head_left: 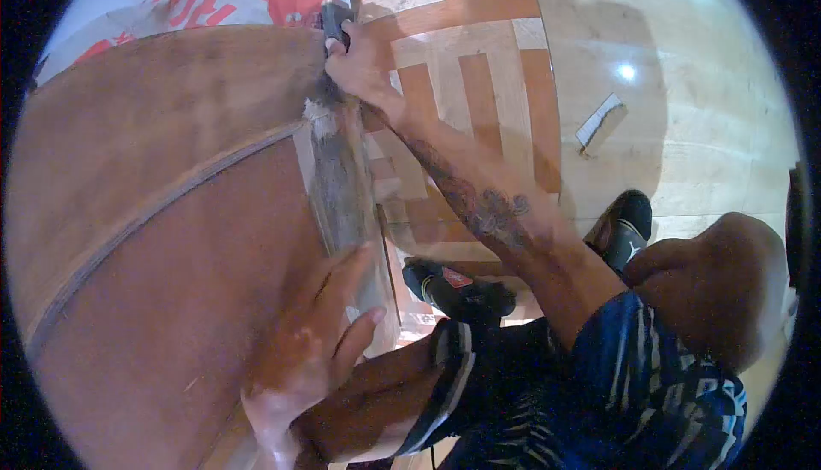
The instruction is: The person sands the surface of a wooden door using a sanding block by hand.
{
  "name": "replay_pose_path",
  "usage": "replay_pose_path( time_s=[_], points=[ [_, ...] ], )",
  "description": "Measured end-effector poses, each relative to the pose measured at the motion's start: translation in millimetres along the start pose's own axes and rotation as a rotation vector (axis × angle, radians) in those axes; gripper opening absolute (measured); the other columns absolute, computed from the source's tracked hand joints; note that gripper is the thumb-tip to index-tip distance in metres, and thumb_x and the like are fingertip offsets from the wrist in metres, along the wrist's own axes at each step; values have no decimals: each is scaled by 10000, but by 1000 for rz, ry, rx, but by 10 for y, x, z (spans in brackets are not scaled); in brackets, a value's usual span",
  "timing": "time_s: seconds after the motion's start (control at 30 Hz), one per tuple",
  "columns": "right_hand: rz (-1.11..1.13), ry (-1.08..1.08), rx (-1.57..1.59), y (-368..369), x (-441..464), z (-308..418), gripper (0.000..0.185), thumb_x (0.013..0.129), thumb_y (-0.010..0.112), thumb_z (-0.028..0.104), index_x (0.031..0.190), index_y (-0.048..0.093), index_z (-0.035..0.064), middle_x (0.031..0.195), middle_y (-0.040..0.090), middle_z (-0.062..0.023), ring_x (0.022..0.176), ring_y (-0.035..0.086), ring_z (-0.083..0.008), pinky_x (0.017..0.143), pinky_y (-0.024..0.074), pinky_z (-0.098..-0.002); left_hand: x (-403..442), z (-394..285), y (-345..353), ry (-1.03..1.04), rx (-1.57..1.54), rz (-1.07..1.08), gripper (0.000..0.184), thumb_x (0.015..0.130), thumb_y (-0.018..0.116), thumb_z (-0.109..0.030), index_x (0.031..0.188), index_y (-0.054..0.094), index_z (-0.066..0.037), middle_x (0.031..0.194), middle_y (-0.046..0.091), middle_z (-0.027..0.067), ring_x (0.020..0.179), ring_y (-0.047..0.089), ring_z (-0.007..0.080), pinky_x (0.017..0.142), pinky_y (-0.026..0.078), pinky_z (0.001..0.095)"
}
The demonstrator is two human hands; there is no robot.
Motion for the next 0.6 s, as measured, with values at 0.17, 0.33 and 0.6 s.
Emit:
replay_pose_path(
  time_s=[0.17, 0.33, 0.6],
  points=[
    [-119, -266, -160, -273, -1080, 613, 385, 937, 603, 145, 1250, 600, -79, 1094, 653, -332, 1060, 622, -490, 991, 480, -514, 70, -56, 25, 38, -50, -25, 528, 930, 707, -140, 1410, 534, -4, 1351, 598, 220, 1210, 593, 418, 1031, 488, 444],
    [-89, -71, -17, -102, -378, 207, 415, 940, 607, 150, 1292, 587, -68, 1069, 658, -305, 1036, 615, -494, 1011, 478, -499, 39, -84, 19, 70, 33, 18, 511, 930, 704, -142, 1398, 547, -9, 1355, 600, 207, 1194, 602, 407, 1012, 495, 449],
    [70, 35, -58, -183, -1147, 578, 550, 927, 642, 128, 1432, 486, -25, 1268, 536, -314, 1172, 513, -506, 1022, 430, -573, 132, -62, -38, 41, -34, -3, 518, 922, 723, -195, 1385, 563, -26, 1369, 597, 192, 1197, 606, 390, 994, 505, 444]
  ],
)
Point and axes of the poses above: each hand's wrist, its own x-axis towards the middle knuckle, its own y-axis out of the palm, z = x × y, the point moved 8 cm from there along x, towards the middle knuckle
